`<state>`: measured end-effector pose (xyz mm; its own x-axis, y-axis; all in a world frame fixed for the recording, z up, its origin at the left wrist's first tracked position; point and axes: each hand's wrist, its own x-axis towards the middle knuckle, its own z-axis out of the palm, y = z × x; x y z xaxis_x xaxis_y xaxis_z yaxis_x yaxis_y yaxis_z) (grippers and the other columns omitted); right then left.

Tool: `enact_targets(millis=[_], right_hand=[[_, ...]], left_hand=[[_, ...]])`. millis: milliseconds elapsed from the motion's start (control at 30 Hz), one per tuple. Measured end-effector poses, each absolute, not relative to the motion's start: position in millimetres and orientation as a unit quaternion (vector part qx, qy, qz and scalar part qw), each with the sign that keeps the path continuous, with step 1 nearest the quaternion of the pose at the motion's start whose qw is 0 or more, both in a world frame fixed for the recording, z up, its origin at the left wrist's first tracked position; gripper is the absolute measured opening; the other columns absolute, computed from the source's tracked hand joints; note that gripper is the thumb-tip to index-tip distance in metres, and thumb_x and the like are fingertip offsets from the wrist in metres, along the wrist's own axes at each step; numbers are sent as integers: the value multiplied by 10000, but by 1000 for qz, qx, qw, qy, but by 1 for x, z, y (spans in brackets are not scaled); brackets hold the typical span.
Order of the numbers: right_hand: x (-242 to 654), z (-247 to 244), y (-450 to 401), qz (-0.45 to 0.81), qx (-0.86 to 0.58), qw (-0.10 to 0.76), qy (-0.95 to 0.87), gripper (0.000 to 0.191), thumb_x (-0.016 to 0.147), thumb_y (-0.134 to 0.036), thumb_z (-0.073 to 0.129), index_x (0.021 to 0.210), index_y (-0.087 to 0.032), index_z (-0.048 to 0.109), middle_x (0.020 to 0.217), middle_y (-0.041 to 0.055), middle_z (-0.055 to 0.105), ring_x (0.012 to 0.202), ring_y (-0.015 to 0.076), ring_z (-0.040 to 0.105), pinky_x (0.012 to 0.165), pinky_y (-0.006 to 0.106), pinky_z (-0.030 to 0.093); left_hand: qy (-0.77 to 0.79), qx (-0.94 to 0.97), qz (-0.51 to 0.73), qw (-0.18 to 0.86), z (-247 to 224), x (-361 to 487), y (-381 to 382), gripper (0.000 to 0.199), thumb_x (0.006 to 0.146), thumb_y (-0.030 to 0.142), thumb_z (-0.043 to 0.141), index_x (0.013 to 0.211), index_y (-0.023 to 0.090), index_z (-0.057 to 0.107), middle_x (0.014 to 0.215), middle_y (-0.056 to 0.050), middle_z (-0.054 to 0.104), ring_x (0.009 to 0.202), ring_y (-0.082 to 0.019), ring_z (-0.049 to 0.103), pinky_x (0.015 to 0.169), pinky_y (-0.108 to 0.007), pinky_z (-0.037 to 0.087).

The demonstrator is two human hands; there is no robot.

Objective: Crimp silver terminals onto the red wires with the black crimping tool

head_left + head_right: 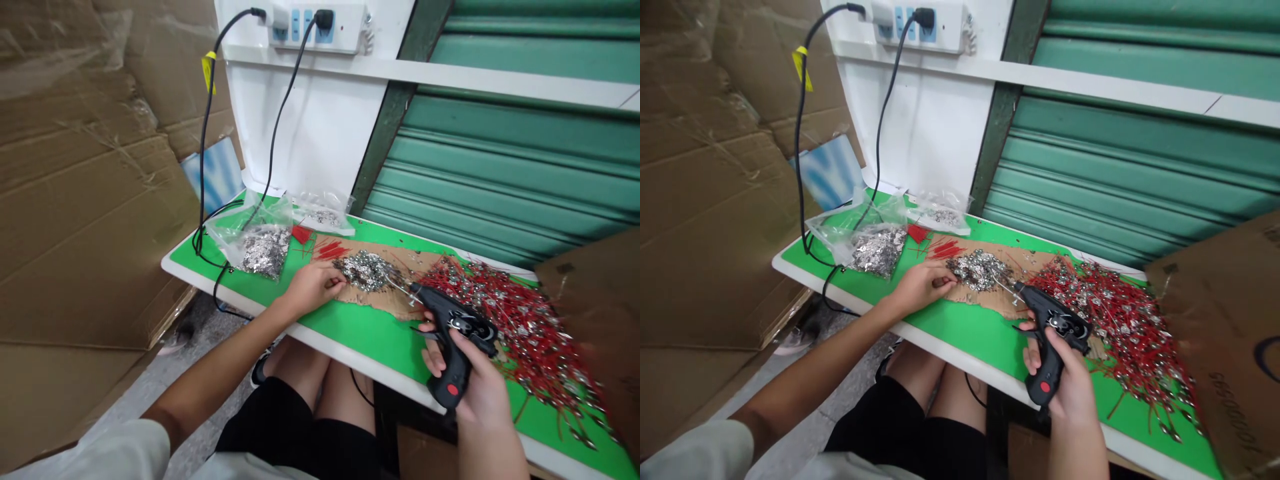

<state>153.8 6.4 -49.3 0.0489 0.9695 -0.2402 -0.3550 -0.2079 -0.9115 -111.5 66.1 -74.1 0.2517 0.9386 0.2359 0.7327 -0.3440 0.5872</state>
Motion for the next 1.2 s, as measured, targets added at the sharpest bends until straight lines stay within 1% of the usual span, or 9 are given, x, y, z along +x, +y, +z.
enact_targets(millis=[33, 100, 167, 233, 367, 567, 733, 933, 1200], right_hand=[[154, -50, 7, 615, -490, 525, -326, 294, 687, -340, 752, 927, -173, 726, 849, 91, 684, 435, 94, 393, 362, 247, 337], [156, -52, 9, 624, -513, 485, -335, 324, 670, -360, 779, 915, -154, 728, 721, 70, 655, 428, 101, 407, 359, 240, 331], [157, -55, 10, 632, -534, 443, -344, 345, 680, -409, 777, 876, -129, 731, 533, 29, 551, 412, 111, 407, 356, 229, 316], [158, -57, 11, 635, -550, 412, -352, 372, 689, -457, 766, 826, -113, 731, 436, 2, 458, 392, 113, 397, 352, 222, 300], [155, -53, 10, 634, -567, 385, -359, 389, 698, -471, 760, 827, -105, 734, 443, 9, 476, 399, 107, 405, 372, 217, 310], [153, -48, 9, 641, -574, 361, -359, 403, 698, -484, 760, 838, -108, 729, 452, 18, 503, 413, 119, 428, 392, 232, 331], [152, -50, 8, 638, -573, 367, -361, 374, 706, -476, 751, 820, -120, 730, 454, 15, 495, 411, 117, 418, 382, 230, 318], [153, -51, 5, 644, -580, 370, -334, 376, 693, -465, 768, 837, -120, 727, 472, 17, 505, 412, 113, 426, 382, 223, 318], [152, -51, 4, 642, -580, 367, -341, 380, 705, -468, 757, 842, -115, 730, 472, 23, 507, 410, 108, 433, 382, 215, 314]], left_hand=[[542, 768, 287, 186, -74, -112, 65, 161, 846, 285, 605, 908, 213, 735, 819, -18, 684, 743, -116, 597, 660, -211, 425], [540, 762, 299, 194, -75, -112, 64, 149, 841, 290, 611, 888, 204, 724, 799, -13, 684, 734, -114, 595, 663, -212, 426], [542, 757, 307, 198, -76, -111, 63, 122, 829, 278, 621, 854, 196, 708, 780, -6, 681, 730, -111, 592, 671, -211, 429], [549, 754, 304, 193, -77, -110, 63, 94, 818, 254, 624, 832, 192, 694, 778, -3, 677, 744, -113, 590, 691, -216, 435], [548, 761, 295, 182, -77, -110, 63, 93, 819, 250, 609, 824, 190, 681, 782, -7, 664, 760, -119, 585, 724, -229, 443], [540, 760, 305, 193, -79, -111, 64, 101, 818, 251, 601, 813, 181, 673, 766, -6, 656, 731, -111, 575, 699, -226, 430], [549, 752, 309, 197, -78, -111, 64, 107, 810, 252, 599, 820, 184, 681, 770, -12, 660, 749, -119, 582, 722, -229, 443], [561, 735, 315, 213, -77, -109, 66, 93, 780, 234, 612, 796, 181, 685, 743, -3, 655, 709, -108, 578, 677, -218, 438], [558, 736, 319, 212, -78, -109, 66, 78, 764, 214, 617, 783, 180, 684, 731, 2, 653, 705, -108, 572, 661, -216, 415]])
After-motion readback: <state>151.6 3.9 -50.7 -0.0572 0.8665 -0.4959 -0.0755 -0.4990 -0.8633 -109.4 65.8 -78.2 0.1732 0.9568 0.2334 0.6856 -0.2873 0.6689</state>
